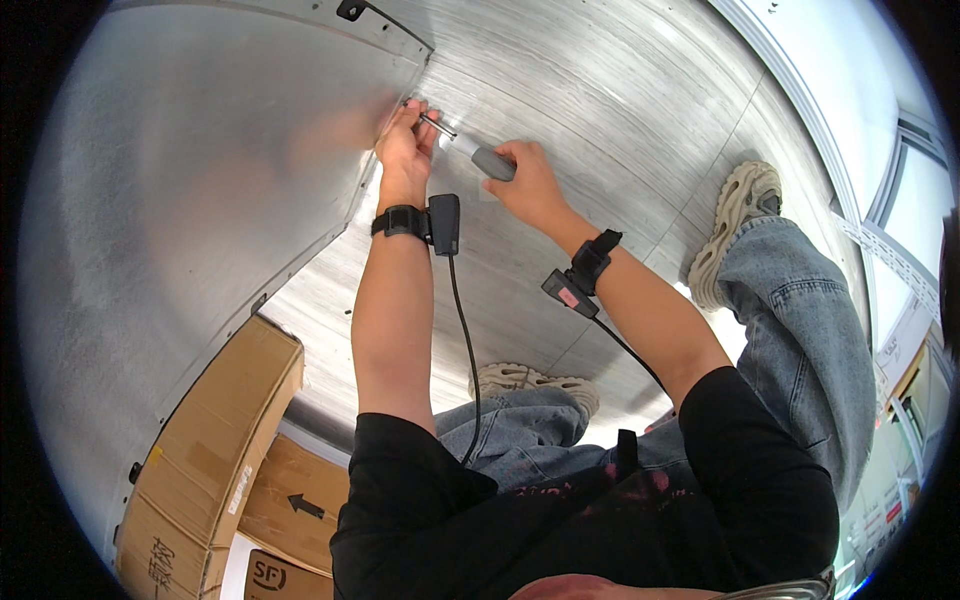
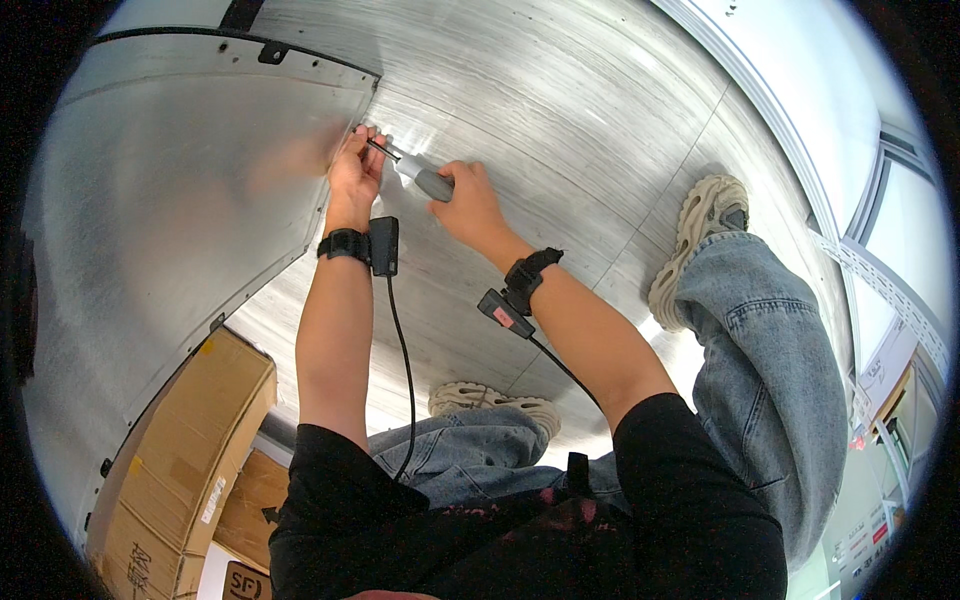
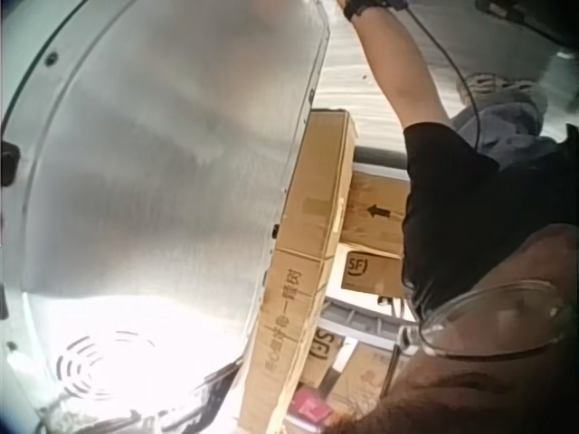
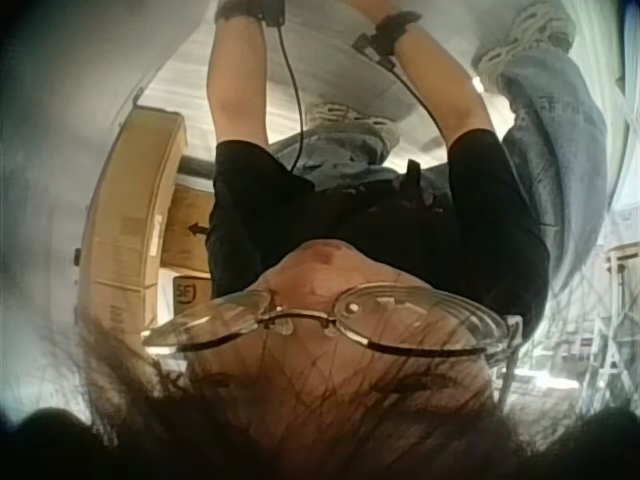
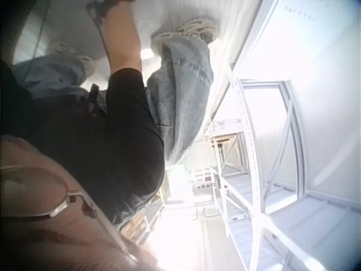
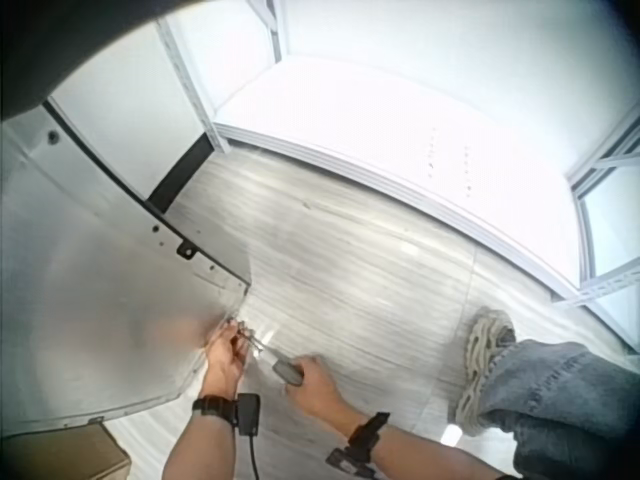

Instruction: The person uses a screwdriver to remove screws from a metal panel, detaches the panel, and then wipes the interior of an electronic device with a blue cloth.

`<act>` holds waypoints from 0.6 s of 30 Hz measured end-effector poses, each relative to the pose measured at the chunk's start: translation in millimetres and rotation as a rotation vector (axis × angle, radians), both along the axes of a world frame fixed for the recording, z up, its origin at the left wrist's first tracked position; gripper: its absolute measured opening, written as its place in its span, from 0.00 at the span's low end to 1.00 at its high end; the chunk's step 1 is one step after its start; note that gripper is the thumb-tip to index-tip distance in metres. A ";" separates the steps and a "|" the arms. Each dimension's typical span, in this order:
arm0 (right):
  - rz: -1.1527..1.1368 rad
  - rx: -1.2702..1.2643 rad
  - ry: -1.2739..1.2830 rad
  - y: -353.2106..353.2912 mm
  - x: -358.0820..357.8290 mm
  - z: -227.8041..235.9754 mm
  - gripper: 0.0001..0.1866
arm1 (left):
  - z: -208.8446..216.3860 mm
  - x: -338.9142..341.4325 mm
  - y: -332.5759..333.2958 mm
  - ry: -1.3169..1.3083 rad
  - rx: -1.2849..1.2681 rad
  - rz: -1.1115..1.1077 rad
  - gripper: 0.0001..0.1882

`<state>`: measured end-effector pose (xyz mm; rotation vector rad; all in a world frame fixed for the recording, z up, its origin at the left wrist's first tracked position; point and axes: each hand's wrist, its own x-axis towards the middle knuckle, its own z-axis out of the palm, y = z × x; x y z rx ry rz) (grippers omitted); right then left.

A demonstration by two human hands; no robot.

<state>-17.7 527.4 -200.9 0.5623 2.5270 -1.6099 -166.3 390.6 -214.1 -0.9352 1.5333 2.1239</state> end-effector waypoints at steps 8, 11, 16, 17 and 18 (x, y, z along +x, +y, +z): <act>0.052 -0.575 -0.381 9.6 -14.3 20.8 0.26 | -6.5 -0.5 -2.4 -0.007 0.071 -0.006 0.08; 0.104 -0.128 -0.102 0.3 -6.5 -3.3 0.28 | -3.9 0.1 -4.0 0.000 0.092 -0.060 0.07; 0.086 0.239 0.179 -3.1 -4.0 -21.6 0.29 | -8.0 0.0 -5.4 -0.007 0.032 -0.059 0.07; 0.088 0.027 -0.018 -0.2 -8.1 -4.3 0.28 | -8.7 -0.4 -6.0 -0.019 0.032 -0.047 0.06; 0.089 -0.186 -0.214 4.8 -12.4 13.8 0.28 | -9.5 -0.6 -6.8 -0.032 0.033 -0.034 0.06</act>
